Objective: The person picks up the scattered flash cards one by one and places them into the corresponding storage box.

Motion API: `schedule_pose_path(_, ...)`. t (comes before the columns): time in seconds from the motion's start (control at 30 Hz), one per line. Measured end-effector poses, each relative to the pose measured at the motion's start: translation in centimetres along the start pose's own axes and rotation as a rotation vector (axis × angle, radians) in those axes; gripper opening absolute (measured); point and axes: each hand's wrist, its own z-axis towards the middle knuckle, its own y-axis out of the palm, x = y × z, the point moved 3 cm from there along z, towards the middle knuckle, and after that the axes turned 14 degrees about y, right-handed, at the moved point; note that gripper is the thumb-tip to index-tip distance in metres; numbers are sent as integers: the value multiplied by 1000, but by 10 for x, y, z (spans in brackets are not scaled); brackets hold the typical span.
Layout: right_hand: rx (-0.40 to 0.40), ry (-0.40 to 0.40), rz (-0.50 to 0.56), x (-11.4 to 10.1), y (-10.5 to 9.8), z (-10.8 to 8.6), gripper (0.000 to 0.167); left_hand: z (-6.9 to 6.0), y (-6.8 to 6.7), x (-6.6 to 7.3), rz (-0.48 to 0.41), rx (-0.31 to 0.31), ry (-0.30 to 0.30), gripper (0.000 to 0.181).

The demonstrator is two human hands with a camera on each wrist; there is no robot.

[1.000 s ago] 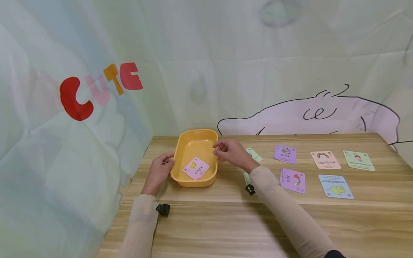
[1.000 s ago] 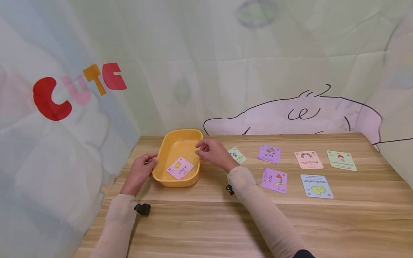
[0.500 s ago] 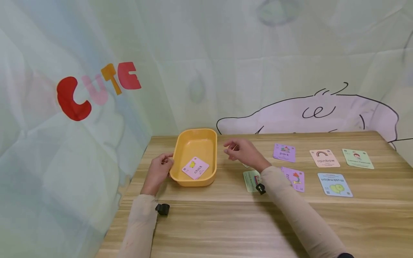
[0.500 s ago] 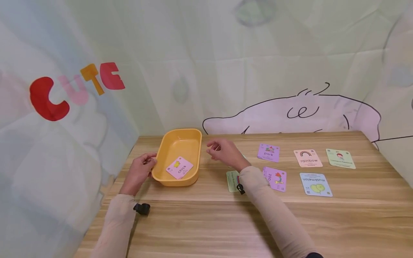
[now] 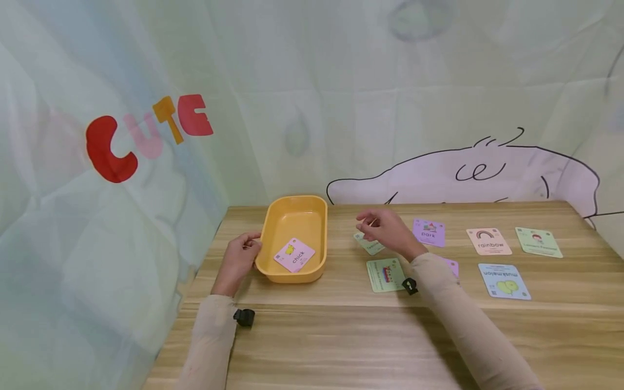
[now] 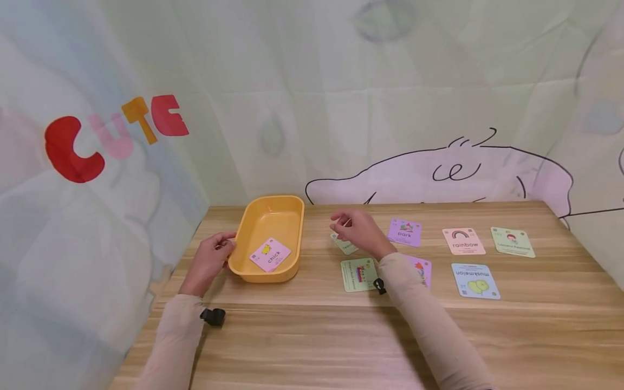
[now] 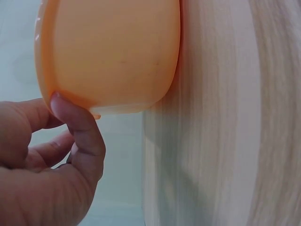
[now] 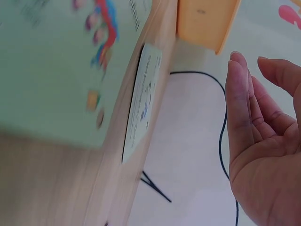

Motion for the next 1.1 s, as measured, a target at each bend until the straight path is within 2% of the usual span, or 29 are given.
schedule_pose_path(0.27, 59, 14, -25, 16, -20, -6, 30, -1, -2, 0, 1, -4, 7, 37)
schedule_pose_path(0.6, 97, 84, -53, 30, -47, -16, 34, 0, -1, 0, 0, -6, 1, 37)
schedule_pose_path(0.83, 126, 124, -93, 40, -70, -24, 34, 0, -1, 0, -6, -9, 7, 37)
schedule_pose_path(1.1, 163, 148, -155, 51, -99, -33, 37, 0, -1, -1, -12, -5, -13, 37)
